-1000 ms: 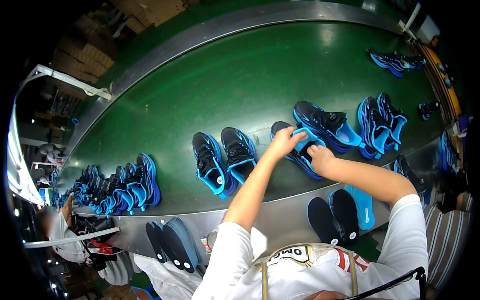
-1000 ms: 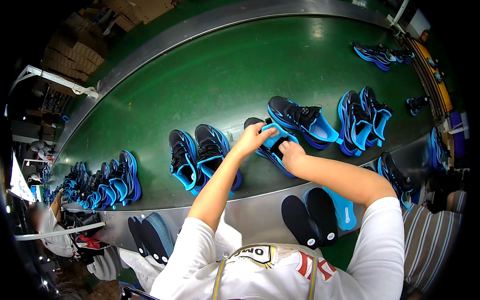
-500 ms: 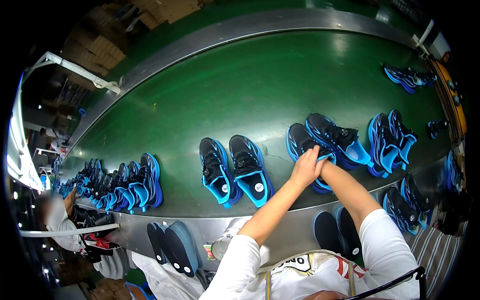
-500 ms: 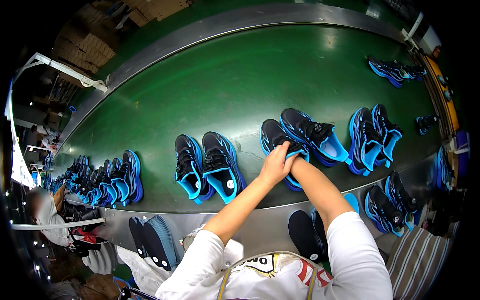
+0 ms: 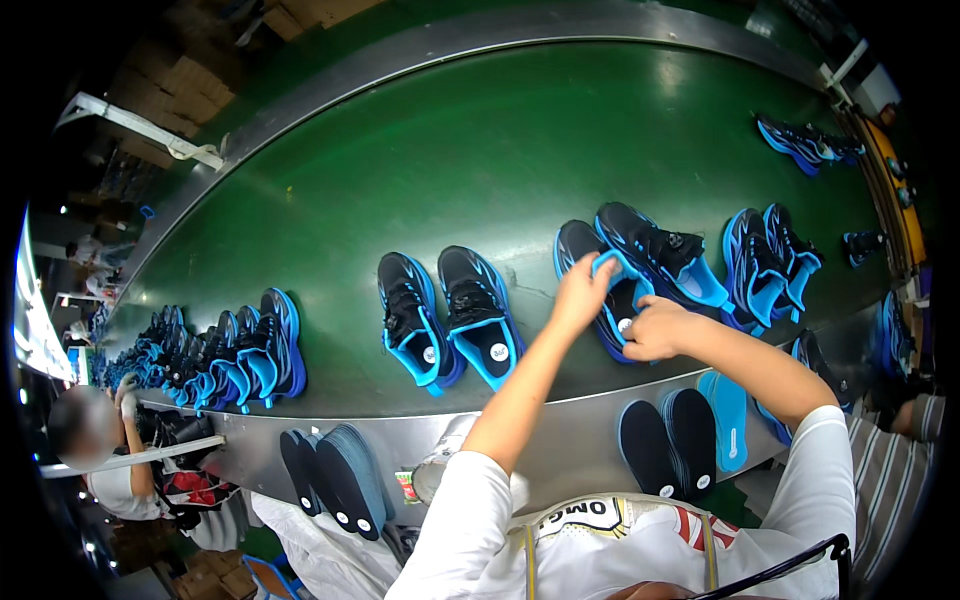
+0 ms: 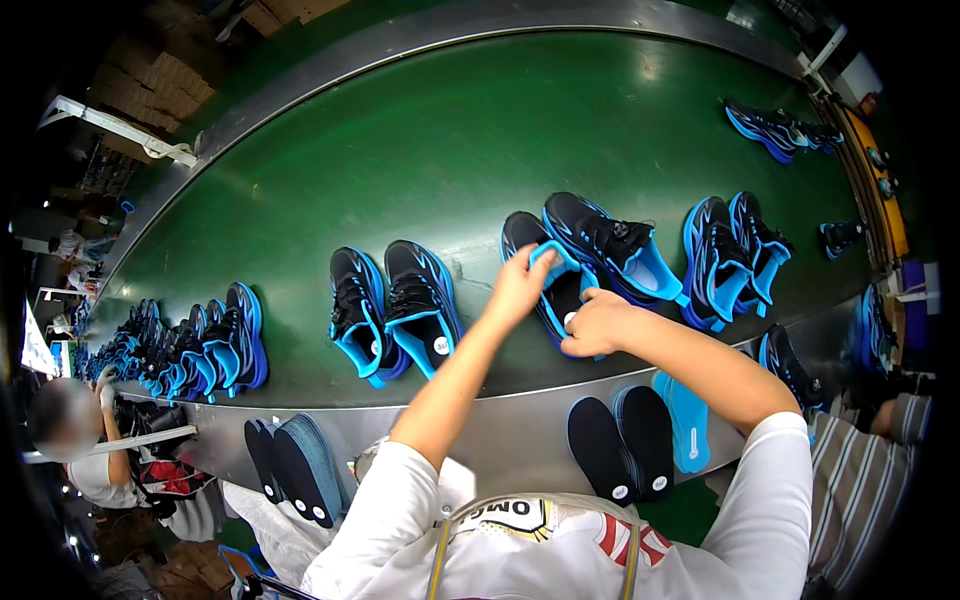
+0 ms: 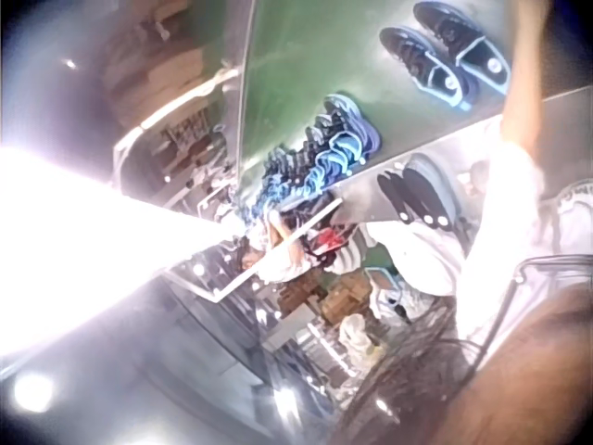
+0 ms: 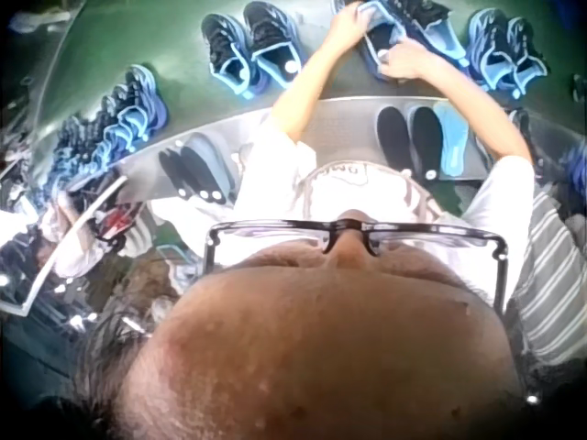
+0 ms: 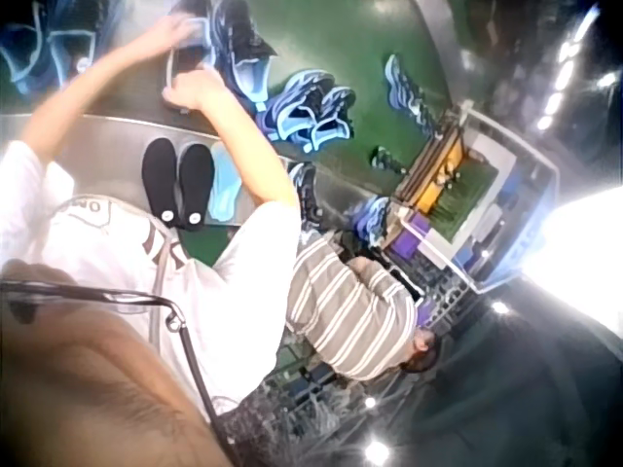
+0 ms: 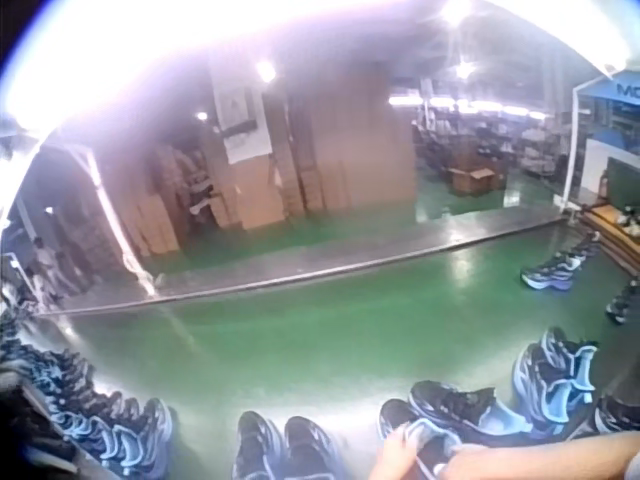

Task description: The person inserts insoles into shoes on an assembly line, picks up stacks of insoles, and places completed shoes into a plastic bag before putting them onto a rack.

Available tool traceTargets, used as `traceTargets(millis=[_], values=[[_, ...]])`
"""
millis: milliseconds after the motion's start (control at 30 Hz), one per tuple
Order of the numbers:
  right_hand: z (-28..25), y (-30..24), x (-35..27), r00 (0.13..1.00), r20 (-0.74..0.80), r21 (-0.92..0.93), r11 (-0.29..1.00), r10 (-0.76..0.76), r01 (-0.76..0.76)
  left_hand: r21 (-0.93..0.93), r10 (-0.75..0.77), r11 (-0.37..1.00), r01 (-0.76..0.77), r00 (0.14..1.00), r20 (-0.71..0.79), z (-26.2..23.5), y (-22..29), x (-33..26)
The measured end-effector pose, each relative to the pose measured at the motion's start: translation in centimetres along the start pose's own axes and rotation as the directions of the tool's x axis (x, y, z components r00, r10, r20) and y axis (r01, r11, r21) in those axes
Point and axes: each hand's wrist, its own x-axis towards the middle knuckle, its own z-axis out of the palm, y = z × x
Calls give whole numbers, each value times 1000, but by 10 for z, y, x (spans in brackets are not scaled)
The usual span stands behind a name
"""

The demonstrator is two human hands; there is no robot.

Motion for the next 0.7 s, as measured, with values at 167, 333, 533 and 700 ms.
traceTargets(millis=[167, 333, 533, 700], values=[[-12, -15, 4, 944, 275, 71, 975, 184, -210, 294, 295, 912, -286, 955, 14, -10, 44, 14], [40, -20, -30, 541, -831, 147, 989, 128, -8, 549, 483, 586, -596, 801, 354, -17, 46, 13], [114, -54, -44, 362, -874, 379, 921, 326, 85, 538, 599, 524, -660, 735, 318, -29, 45, -26], [122, -62, -38, 279, -914, 354, 916, 295, 190, 671, 735, 301, -678, 613, 289, -46, 42, -36]])
